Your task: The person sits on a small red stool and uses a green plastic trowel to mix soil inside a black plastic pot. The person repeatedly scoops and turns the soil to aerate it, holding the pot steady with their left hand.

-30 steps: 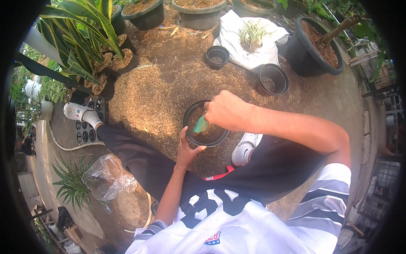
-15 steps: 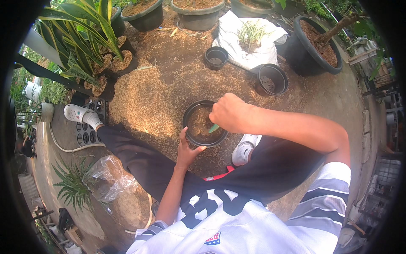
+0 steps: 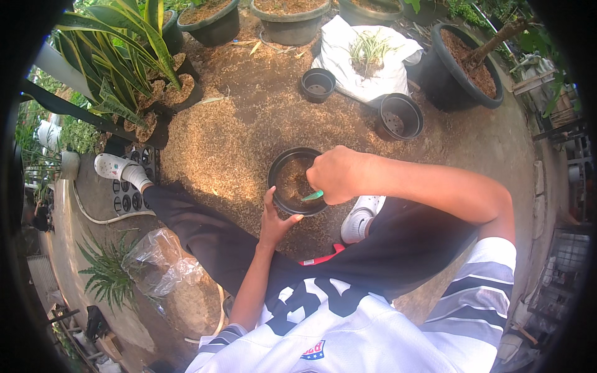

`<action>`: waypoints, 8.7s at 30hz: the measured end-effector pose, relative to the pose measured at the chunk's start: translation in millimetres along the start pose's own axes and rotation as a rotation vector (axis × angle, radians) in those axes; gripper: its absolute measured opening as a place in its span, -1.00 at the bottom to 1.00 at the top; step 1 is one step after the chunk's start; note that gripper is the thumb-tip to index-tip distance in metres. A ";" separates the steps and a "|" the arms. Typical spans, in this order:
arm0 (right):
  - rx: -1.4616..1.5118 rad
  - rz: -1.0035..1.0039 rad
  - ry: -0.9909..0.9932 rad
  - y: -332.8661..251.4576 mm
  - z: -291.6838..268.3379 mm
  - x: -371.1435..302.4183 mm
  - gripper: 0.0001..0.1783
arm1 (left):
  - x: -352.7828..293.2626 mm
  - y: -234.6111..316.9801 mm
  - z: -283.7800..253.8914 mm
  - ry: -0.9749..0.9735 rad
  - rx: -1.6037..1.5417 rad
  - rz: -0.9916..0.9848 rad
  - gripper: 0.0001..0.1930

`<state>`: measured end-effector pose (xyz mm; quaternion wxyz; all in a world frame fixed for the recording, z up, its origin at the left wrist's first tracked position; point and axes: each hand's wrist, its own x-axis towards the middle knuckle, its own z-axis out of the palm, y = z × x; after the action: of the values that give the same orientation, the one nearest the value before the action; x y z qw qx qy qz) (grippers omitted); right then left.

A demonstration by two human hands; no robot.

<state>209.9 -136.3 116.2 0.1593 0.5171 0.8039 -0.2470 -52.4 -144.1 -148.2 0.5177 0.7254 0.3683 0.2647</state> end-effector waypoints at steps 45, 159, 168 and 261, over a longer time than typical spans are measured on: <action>0.045 -0.040 0.065 -1.1 24.9 7.0 -0.79 | 0.2 0.0 0.4 -0.007 -0.010 -0.016 0.20; -0.065 0.070 0.165 -0.8 -10.9 -9.2 -0.81 | -0.3 0.7 -0.4 -0.012 0.013 0.001 0.25; 0.011 0.043 0.158 3.8 7.3 3.8 -0.78 | 0.0 2.7 -2.0 -0.030 0.034 -0.012 0.25; 0.012 0.369 0.631 174.8 44.0 42.1 -0.43 | 0.6 16.2 -5.9 0.001 0.098 -0.029 0.20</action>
<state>351.6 -69.3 17.7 -0.0580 0.7050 0.7053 -0.0472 -52.4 -143.4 -130.9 0.4851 0.7445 0.3914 0.2393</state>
